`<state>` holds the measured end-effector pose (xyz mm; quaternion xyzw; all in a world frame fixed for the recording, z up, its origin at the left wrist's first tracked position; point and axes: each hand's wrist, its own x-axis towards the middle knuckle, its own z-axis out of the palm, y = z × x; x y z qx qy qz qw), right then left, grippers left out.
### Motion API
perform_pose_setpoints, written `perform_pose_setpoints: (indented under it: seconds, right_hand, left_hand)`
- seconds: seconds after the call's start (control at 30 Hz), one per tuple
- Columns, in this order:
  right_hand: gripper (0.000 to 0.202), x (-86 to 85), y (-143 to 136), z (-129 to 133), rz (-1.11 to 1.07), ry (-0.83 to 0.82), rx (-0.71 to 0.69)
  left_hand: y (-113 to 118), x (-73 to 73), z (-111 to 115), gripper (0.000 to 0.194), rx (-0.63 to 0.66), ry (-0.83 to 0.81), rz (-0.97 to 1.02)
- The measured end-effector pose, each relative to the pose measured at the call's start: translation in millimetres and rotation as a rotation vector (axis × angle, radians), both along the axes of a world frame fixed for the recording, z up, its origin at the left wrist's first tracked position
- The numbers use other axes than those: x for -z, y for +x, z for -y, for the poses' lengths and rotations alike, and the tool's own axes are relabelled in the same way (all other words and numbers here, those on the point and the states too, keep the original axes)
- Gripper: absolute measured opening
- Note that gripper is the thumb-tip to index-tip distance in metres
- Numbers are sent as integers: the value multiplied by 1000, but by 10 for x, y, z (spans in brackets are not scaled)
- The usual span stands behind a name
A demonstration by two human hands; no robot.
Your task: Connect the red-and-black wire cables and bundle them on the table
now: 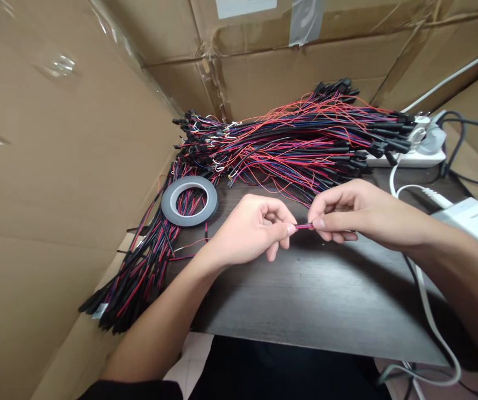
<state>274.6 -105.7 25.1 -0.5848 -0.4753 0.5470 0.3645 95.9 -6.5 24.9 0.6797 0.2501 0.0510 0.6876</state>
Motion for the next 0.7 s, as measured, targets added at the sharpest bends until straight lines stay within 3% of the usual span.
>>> perform_pose_setpoints:
  seconds: [0.53, 0.7]
  right_hand:
    - [13, 32, 120, 14, 19, 29, -46]
    - [17, 1, 226, -3, 22, -71, -118]
  left_hand:
    - [-20, 33, -13, 6, 24, -58, -24]
    - [-35, 30, -28, 5, 13, -47, -19]
